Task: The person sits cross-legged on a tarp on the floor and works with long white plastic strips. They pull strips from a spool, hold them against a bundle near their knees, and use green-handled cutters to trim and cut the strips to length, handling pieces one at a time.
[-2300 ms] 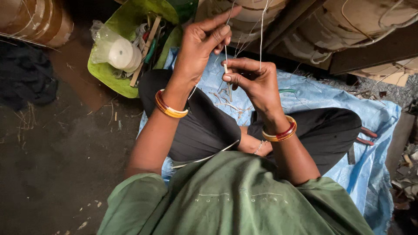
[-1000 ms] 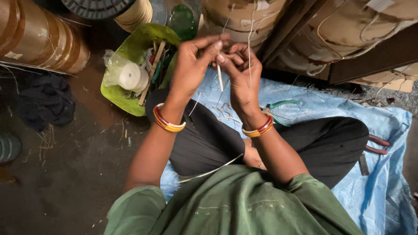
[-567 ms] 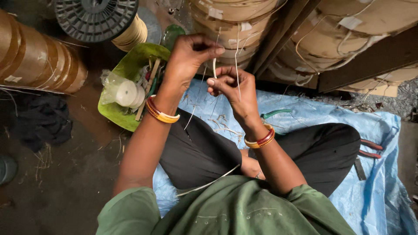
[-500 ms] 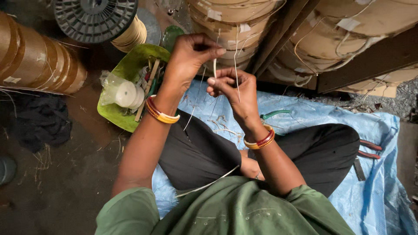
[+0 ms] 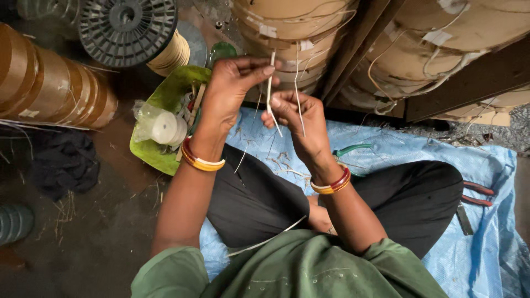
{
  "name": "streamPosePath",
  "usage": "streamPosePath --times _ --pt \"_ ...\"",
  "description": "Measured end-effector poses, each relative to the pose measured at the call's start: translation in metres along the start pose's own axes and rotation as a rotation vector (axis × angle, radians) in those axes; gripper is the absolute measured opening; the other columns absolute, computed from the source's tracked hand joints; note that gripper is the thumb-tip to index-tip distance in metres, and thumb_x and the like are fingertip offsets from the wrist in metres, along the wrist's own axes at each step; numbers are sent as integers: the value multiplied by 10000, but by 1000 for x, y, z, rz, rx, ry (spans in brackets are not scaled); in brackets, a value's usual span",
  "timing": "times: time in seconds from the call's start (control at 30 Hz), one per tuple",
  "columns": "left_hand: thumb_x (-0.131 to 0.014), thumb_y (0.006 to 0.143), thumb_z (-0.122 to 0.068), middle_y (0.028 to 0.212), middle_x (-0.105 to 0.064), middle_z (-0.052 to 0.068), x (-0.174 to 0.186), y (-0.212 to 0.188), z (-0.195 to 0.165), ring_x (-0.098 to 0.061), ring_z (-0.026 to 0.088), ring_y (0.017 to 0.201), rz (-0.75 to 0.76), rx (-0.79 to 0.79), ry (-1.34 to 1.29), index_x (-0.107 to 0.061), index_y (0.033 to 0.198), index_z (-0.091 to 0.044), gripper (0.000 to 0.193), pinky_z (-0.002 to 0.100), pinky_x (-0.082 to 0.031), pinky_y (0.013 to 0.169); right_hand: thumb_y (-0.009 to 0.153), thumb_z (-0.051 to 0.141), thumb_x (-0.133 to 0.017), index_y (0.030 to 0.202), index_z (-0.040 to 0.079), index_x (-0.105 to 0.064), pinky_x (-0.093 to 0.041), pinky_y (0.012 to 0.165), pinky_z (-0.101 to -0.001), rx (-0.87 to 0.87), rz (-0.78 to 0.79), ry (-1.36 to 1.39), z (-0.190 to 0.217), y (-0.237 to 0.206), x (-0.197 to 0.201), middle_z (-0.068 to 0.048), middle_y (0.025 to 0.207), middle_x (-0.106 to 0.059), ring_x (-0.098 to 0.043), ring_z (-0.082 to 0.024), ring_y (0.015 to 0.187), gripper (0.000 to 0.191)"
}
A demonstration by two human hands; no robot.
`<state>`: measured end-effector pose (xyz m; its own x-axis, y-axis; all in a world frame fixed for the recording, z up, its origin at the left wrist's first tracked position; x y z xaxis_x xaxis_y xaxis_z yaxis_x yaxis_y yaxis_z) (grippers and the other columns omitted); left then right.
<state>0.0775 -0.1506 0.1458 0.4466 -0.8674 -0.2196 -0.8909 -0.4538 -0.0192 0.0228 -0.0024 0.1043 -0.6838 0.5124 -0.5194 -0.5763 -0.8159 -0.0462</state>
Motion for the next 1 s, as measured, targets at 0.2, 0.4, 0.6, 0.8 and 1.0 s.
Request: streamPosePath --times 0.2,0.4,0.6,0.8,1.0 --pt "-858 858 -72 942 -750 54 9 11 8 -701 125 808 -54 -84 -12 -726 1023 8 225 277 -584 782 990 135 -712 1066 -39 -711 -577 680 -294 -40 49 82 0 -7 -7 -132 839 -753 -703 -168 704 190" --pt "-819 916 -123 942 -747 47 7 4 2 -686 114 827 -31 -112 30 -740 1059 4 207 268 -561 794 956 89 -732 1068 -37 -703 -576 655 -282 -105 78 96 1 -7 -15 -108 817 -729 -686 -156 671 172" --pt "-655 1026 -213 878 -763 61 6 14 5 -704 111 809 -58 -84 64 -776 1072 -4 246 255 -558 773 973 92 -720 1044 -42 -698 -571 652 -281 -78 79 132 8 -11 -15 -93 783 -704 -671 -152 658 153" --pt "-678 1039 -183 912 -768 94 6 19 1 -701 141 812 -116 -172 79 -757 1045 37 233 289 -559 768 1004 116 -692 1037 -39 -687 -561 636 -301 -60 47 164 2 -10 -21 -86 754 -682 -645 -152 636 158" --pt "-568 1066 -252 943 -779 87 -2 -11 2 -751 149 867 9 7 -38 -764 1083 10 328 275 -594 825 1009 133 -686 1049 -25 -695 -538 617 -302 -46 -4 216 -6 -13 -27 -47 733 -644 -608 -123 634 164"
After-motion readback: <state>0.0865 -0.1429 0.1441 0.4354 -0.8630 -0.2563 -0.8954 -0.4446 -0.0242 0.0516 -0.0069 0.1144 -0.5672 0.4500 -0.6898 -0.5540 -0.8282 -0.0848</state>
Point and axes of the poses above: each hand's wrist, its own y-axis towards the middle knuckle, its own x-axis out of the back of the hand, z = x × y, the point moved 5 cm from there along y, towards the middle knuckle
